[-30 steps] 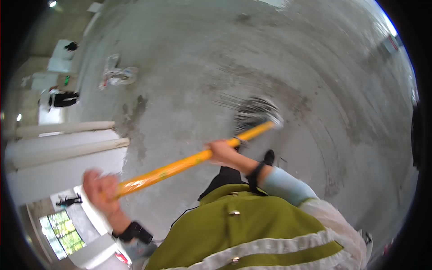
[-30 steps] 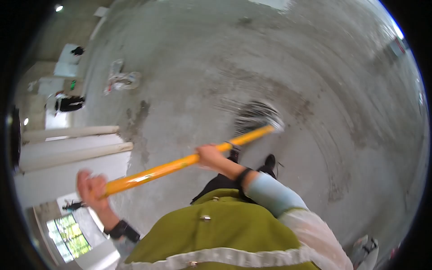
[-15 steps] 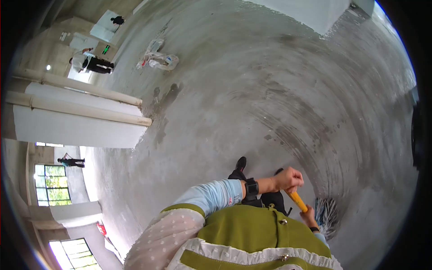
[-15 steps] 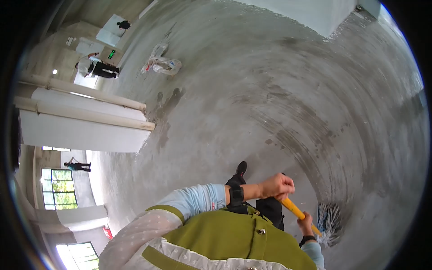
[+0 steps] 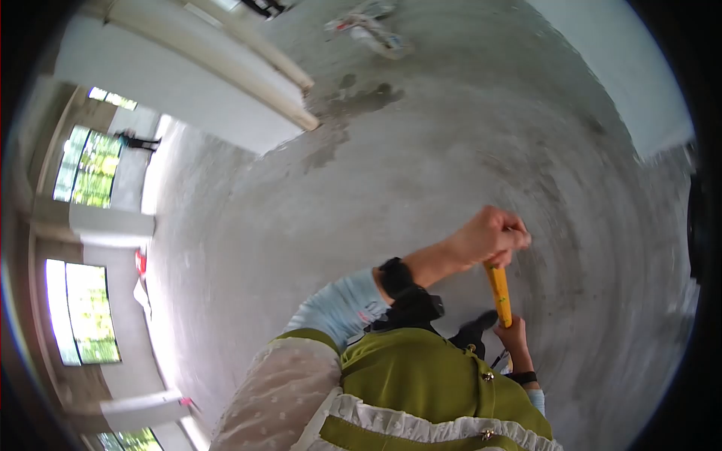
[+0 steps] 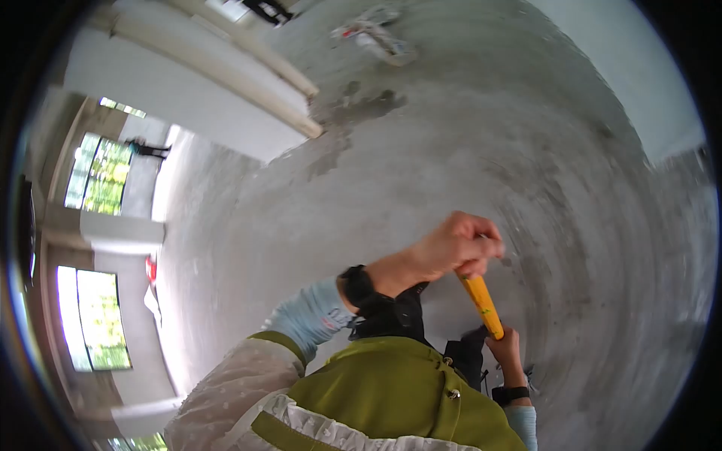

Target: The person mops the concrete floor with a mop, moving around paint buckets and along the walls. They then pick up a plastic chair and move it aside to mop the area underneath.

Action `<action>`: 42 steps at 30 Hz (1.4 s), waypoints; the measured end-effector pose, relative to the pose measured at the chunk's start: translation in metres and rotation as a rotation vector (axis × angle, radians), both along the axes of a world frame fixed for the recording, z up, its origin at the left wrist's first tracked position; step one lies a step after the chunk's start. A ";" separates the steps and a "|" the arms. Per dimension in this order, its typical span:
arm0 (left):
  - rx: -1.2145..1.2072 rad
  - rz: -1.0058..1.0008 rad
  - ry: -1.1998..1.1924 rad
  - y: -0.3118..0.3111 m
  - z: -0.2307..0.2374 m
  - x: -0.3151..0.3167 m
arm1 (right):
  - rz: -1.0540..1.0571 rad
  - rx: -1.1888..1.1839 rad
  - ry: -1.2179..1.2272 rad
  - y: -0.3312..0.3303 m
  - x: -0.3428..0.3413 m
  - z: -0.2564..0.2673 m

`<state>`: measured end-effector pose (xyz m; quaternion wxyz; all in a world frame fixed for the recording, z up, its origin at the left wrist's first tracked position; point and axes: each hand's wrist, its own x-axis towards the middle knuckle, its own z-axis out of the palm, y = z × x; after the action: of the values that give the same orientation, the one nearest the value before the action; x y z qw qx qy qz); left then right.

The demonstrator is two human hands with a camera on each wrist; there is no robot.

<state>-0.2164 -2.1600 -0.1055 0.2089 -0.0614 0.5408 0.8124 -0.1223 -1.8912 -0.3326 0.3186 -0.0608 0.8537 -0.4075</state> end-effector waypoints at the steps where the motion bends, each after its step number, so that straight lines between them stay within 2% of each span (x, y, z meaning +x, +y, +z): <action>1: -0.010 0.078 0.014 -0.036 0.012 0.014 | 0.083 -0.041 0.018 -0.037 -0.015 0.018; 4: -0.136 0.342 0.113 -0.153 0.043 0.068 | 0.329 -0.125 0.134 -0.161 -0.039 0.029; 6: -0.266 0.628 0.100 -0.212 0.070 0.121 | 0.550 -0.084 0.164 -0.243 -0.038 0.038; 7: -0.278 0.766 0.056 -0.236 0.079 0.152 | 0.647 -0.142 0.186 -0.280 -0.031 0.037; 10: -0.364 1.131 -0.018 -0.268 0.107 0.240 | 0.874 -0.344 0.190 -0.363 -0.005 0.045; 11: -0.392 1.207 -0.033 -0.270 0.117 0.265 | 0.885 -0.345 0.192 -0.384 0.005 0.050; 13: -0.458 1.364 0.004 -0.265 0.132 0.296 | 0.970 -0.482 0.323 -0.421 0.021 0.059; 15: -0.634 1.414 0.128 -0.254 0.143 0.303 | 1.002 -0.492 0.319 -0.449 0.022 0.067; 16: -0.630 1.430 0.127 -0.250 0.143 0.303 | 1.019 -0.506 0.318 -0.462 0.019 0.071; 18: -0.885 1.303 0.287 -0.245 0.137 0.296 | 0.997 -0.534 0.332 -0.484 0.009 0.070; 19: -0.826 1.297 0.256 -0.240 0.133 0.291 | 0.959 -0.563 0.344 -0.490 0.004 0.067; 21: -1.005 1.091 0.159 -0.229 0.127 0.277 | 0.970 -0.569 0.342 -0.492 -0.011 0.057; 22: -1.011 1.095 0.164 -0.223 0.124 0.275 | 0.967 -0.572 0.337 -0.489 -0.015 0.054; 24: -0.981 1.122 0.387 -0.221 0.114 0.268 | 0.933 -0.606 0.378 -0.485 -0.018 0.049; 27: -0.922 1.157 0.344 -0.200 0.116 0.254 | 0.907 -0.601 0.374 -0.464 -0.029 0.049; 28: -1.047 1.105 0.278 -0.189 0.122 0.245 | 0.922 -0.570 0.333 -0.460 -0.033 0.050; 29: -1.050 1.085 0.284 -0.180 0.125 0.238 | 0.902 -0.573 0.333 -0.453 -0.037 0.052; 31: -1.108 1.027 0.440 -0.165 0.126 0.224 | 0.896 -0.569 0.351 -0.436 -0.046 0.055; 32: -1.102 1.016 0.444 -0.158 0.131 0.218 | 0.884 -0.564 0.351 -0.426 -0.049 0.057; 35: -1.076 1.119 0.513 -0.138 0.159 0.209 | 0.787 -0.580 0.429 -0.384 -0.048 0.088; 38: -0.993 1.115 0.595 -0.123 0.179 0.208 | 0.695 -0.505 0.445 -0.332 -0.037 0.100; 40: -1.029 1.130 0.512 -0.113 0.183 0.200 | 0.643 -0.420 0.465 -0.292 -0.034 0.096; 42: -0.975 1.087 0.483 -0.103 0.172 0.188 | 0.639 -0.305 0.334 -0.248 -0.034 0.095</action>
<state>-0.0288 -2.2634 0.0661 -0.3944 -0.2246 0.7624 0.4614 -0.1559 -2.1389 -0.2371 0.2735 -0.4358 0.7615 -0.3942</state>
